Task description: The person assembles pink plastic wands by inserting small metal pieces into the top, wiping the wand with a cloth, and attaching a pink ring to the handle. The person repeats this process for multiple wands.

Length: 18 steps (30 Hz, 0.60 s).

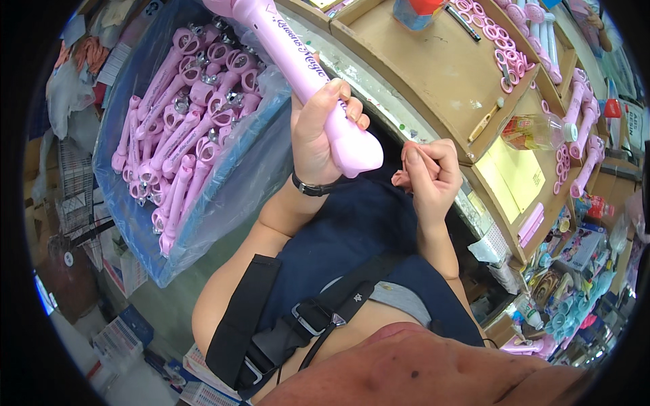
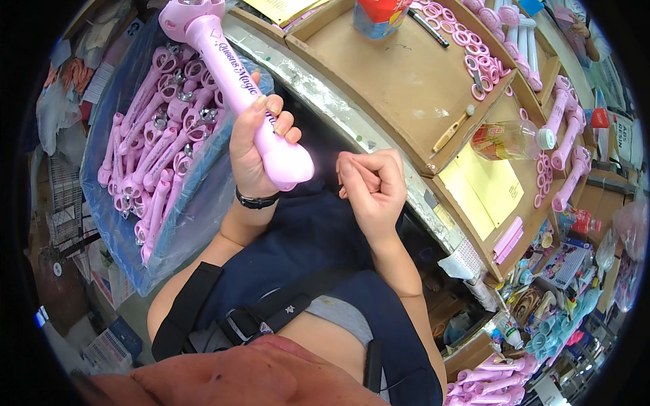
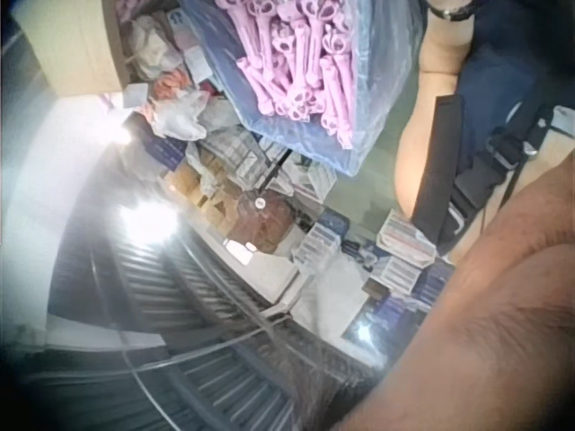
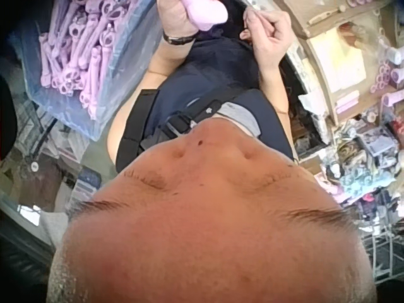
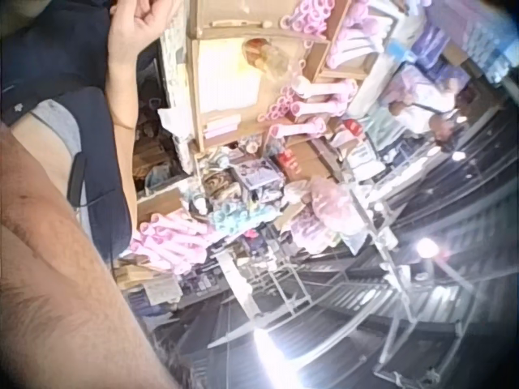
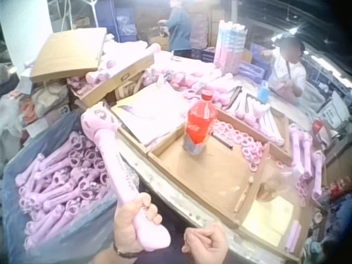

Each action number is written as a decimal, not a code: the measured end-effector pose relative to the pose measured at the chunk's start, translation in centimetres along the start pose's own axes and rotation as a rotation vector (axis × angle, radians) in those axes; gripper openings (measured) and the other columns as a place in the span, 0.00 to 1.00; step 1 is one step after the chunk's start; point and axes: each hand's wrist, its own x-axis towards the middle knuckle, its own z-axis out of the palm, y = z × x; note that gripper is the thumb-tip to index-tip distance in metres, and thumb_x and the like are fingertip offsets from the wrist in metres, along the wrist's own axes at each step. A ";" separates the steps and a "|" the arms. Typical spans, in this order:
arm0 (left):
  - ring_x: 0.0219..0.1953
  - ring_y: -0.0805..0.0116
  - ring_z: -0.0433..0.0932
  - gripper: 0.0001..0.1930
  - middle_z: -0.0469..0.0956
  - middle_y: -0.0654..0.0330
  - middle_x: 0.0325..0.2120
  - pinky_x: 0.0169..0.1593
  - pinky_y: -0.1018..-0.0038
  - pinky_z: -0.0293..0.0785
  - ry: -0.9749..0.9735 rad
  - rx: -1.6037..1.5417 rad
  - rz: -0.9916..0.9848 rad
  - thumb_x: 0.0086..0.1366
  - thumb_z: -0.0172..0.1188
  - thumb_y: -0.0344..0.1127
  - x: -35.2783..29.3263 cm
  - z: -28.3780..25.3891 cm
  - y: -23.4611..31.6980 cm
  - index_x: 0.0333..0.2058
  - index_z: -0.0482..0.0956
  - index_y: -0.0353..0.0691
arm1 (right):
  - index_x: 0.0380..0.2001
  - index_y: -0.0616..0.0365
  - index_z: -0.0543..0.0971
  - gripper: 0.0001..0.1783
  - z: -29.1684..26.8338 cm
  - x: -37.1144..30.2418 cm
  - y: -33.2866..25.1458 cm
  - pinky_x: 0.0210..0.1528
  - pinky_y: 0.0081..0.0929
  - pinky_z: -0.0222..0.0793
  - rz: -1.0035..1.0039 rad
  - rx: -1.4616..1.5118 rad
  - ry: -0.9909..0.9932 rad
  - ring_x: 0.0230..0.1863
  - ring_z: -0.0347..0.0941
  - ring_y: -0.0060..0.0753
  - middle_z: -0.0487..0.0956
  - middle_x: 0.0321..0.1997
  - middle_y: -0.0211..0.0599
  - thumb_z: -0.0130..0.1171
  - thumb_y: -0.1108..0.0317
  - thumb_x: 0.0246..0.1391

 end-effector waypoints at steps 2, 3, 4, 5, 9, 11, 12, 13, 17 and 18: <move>0.26 0.72 0.70 0.27 0.67 0.61 0.29 0.30 0.72 0.73 0.006 0.004 0.008 0.64 0.53 0.31 -0.1 0.1 -0.1 0.60 0.53 0.50 | 0.29 0.65 0.76 0.03 -0.3 -0.6 -0.4 0.26 0.16 0.62 -0.042 -0.057 -0.008 0.24 0.67 0.18 0.72 0.29 0.32 0.60 0.79 0.51; 0.26 0.72 0.70 0.27 0.67 0.61 0.29 0.30 0.71 0.73 0.009 0.006 0.003 0.64 0.53 0.31 -0.2 0.1 -0.1 0.59 0.53 0.50 | 0.29 0.64 0.78 0.04 -0.4 -0.7 -0.6 0.30 0.18 0.61 -0.076 -0.199 -0.025 0.27 0.65 0.21 0.73 0.26 0.30 0.62 0.79 0.48; 0.26 0.72 0.70 0.27 0.67 0.61 0.30 0.30 0.71 0.73 0.005 0.002 0.007 0.64 0.53 0.31 -0.3 0.2 -0.1 0.59 0.54 0.50 | 0.29 0.63 0.78 0.05 -0.3 -0.8 -0.8 0.31 0.18 0.60 -0.144 -0.203 -0.041 0.27 0.65 0.22 0.73 0.25 0.30 0.62 0.79 0.47; 0.26 0.72 0.70 0.27 0.67 0.61 0.30 0.30 0.71 0.73 0.006 -0.010 -0.009 0.64 0.53 0.31 -0.3 0.3 -0.2 0.59 0.54 0.50 | 0.29 0.63 0.78 0.05 -0.3 -1.0 -1.1 0.31 0.19 0.60 -0.156 -0.231 -0.059 0.28 0.64 0.22 0.74 0.24 0.29 0.63 0.79 0.46; 0.26 0.72 0.71 0.27 0.67 0.61 0.30 0.30 0.71 0.73 -0.013 -0.025 -0.015 0.64 0.53 0.31 -0.5 0.4 -0.1 0.59 0.54 0.50 | 0.30 0.61 0.79 0.07 0.0 -1.1 -1.8 0.32 0.20 0.58 -0.173 -0.250 -0.090 0.28 0.63 0.23 0.74 0.22 0.26 0.64 0.79 0.44; 0.27 0.72 0.71 0.27 0.67 0.61 0.31 0.30 0.72 0.73 -0.012 -0.020 -0.016 0.64 0.53 0.30 -0.5 0.4 -0.2 0.59 0.54 0.50 | 0.31 0.61 0.79 0.08 0.0 -1.2 -2.1 0.34 0.20 0.59 -0.174 -0.274 -0.108 0.29 0.64 0.23 0.74 0.25 0.29 0.64 0.79 0.44; 0.27 0.72 0.71 0.27 0.68 0.61 0.31 0.30 0.72 0.73 -0.010 -0.023 -0.016 0.64 0.53 0.30 -0.5 0.3 -0.2 0.59 0.54 0.50 | 0.31 0.61 0.80 0.09 -0.1 -1.2 -2.2 0.36 0.21 0.60 -0.174 -0.291 -0.120 0.31 0.64 0.24 0.75 0.29 0.32 0.65 0.78 0.43; 0.27 0.72 0.71 0.27 0.68 0.61 0.31 0.30 0.72 0.73 -0.014 -0.027 -0.015 0.64 0.53 0.30 -0.5 0.3 -0.2 0.59 0.54 0.51 | 0.31 0.61 0.80 0.09 0.0 -1.2 -2.3 0.39 0.22 0.62 -0.173 -0.258 -0.122 0.33 0.65 0.26 0.74 0.33 0.35 0.65 0.78 0.43; 0.27 0.74 0.68 0.26 0.66 0.61 0.32 0.31 0.74 0.72 -0.002 0.049 0.005 0.65 0.50 0.30 -0.6 0.5 -0.6 0.60 0.53 0.48 | 0.32 0.59 0.80 0.11 0.8 -0.9 -1.8 0.57 0.31 0.62 -0.335 -0.180 -0.196 0.56 0.67 0.41 0.64 0.56 0.51 0.66 0.76 0.42; 0.27 0.74 0.68 0.27 0.67 0.61 0.32 0.32 0.74 0.72 0.011 0.072 0.013 0.65 0.51 0.30 -0.6 0.6 -0.8 0.60 0.53 0.48 | 0.33 0.60 0.79 0.10 1.1 -0.7 -1.6 0.57 0.33 0.63 -0.338 -0.199 -0.255 0.60 0.65 0.45 0.64 0.58 0.54 0.65 0.77 0.43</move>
